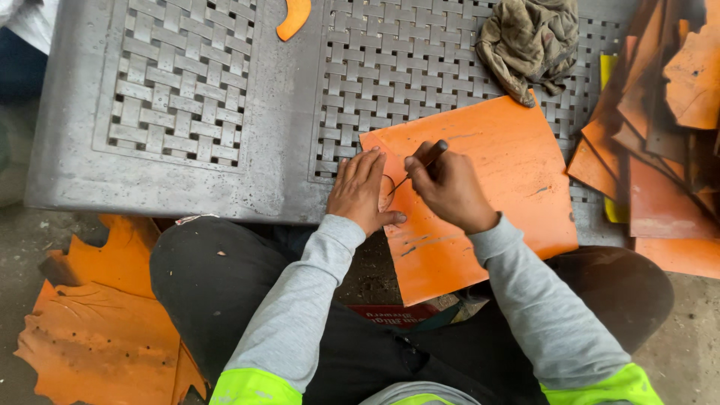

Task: The person wipes an orange rubber sheet with a cloth, then uses a knife to cut out a heart-shaped piece from the sheet. The cut piece is removed and set aside.

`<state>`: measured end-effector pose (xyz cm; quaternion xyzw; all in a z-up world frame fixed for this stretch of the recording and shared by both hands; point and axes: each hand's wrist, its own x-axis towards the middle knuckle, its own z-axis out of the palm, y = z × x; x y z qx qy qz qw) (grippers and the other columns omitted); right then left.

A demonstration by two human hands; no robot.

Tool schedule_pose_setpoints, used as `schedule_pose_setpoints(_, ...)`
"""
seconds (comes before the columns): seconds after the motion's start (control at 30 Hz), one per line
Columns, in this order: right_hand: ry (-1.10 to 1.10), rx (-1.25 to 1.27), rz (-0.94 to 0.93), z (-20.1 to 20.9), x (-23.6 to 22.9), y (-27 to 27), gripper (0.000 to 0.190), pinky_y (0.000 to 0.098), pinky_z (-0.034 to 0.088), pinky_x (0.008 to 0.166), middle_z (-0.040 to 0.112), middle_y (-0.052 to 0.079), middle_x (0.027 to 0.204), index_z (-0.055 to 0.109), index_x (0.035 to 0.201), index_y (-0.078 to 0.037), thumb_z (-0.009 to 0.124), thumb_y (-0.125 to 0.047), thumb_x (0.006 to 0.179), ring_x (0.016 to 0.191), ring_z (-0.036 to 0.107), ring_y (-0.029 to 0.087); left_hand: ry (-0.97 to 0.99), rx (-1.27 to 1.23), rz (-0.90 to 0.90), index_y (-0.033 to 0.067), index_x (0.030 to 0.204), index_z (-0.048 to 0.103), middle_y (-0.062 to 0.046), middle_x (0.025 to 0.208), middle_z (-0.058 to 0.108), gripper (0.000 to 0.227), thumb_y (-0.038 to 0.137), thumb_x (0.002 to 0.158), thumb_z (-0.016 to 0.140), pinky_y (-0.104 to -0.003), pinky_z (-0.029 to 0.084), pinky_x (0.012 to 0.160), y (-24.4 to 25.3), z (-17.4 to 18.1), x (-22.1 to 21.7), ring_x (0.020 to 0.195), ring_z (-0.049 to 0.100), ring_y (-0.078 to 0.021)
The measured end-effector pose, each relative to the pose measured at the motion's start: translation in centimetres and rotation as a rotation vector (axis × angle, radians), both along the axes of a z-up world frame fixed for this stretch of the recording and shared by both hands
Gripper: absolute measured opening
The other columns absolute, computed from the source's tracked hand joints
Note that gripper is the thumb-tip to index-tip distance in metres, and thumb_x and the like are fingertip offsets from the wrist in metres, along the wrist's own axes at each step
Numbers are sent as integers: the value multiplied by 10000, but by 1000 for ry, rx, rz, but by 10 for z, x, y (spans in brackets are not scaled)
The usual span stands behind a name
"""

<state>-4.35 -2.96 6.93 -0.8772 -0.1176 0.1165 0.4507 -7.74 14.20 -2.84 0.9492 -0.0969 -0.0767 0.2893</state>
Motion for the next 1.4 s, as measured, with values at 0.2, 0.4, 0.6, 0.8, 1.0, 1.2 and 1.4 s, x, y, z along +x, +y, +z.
schedule_pose_setpoints(0.2,39,22,32,-9,-1,-5,245,322,455,515,591,61,605,626,819,16,658,-169,976,547,527,119,17,-5,2,55,1531,337,-91,1603,333,1279,579,533,941,-501,162,1264,0,10,1,1504,257,-281)
schedule_pose_setpoints(0.4,67,-122,74,-9,7,-5,232,368,395,486,552,116,563,651,826,16,672,-173,959,489,479,190,38,-2,6,57,1523,343,-92,1597,336,1272,579,528,941,-501,153,1263,0,11,1,1501,254,-275)
schedule_pose_setpoints(0.6,-199,-77,255,0,29,0,204,363,478,521,634,155,658,638,844,28,699,-149,925,537,604,263,51,11,7,68,1529,345,-75,1594,340,1264,593,537,926,-513,142,1262,0,14,1,1504,253,-262)
schedule_pose_setpoints(0.8,-206,-75,444,7,36,10,157,355,544,635,721,185,827,694,982,35,724,-108,924,694,692,289,61,47,-6,88,1496,362,-84,1589,333,1215,603,550,925,-525,129,1255,-1,14,2,1507,241,-285)
schedule_pose_setpoints(1.0,-23,239,249,14,0,-54,183,300,565,891,744,78,1077,699,1157,24,640,-79,1019,996,706,162,22,-39,16,46,1518,322,-124,1584,338,1267,531,533,954,-508,151,1256,1,17,0,1491,271,-311)
schedule_pose_setpoints(1.2,-328,204,-328,-11,-24,-138,163,232,522,925,703,71,1176,637,1259,0,555,-53,1128,1087,658,86,-251,-129,158,12,1355,508,-205,1445,450,860,387,708,933,-524,389,1104,-28,24,-16,1326,435,-404)
schedule_pose_setpoints(1.4,-629,-338,-483,-66,0,-191,179,444,520,813,728,156,1077,663,1202,-61,607,2,1044,939,668,342,-245,10,289,-8,1077,548,-253,1190,504,647,298,641,916,-524,489,943,-42,19,-21,1111,508,-432)
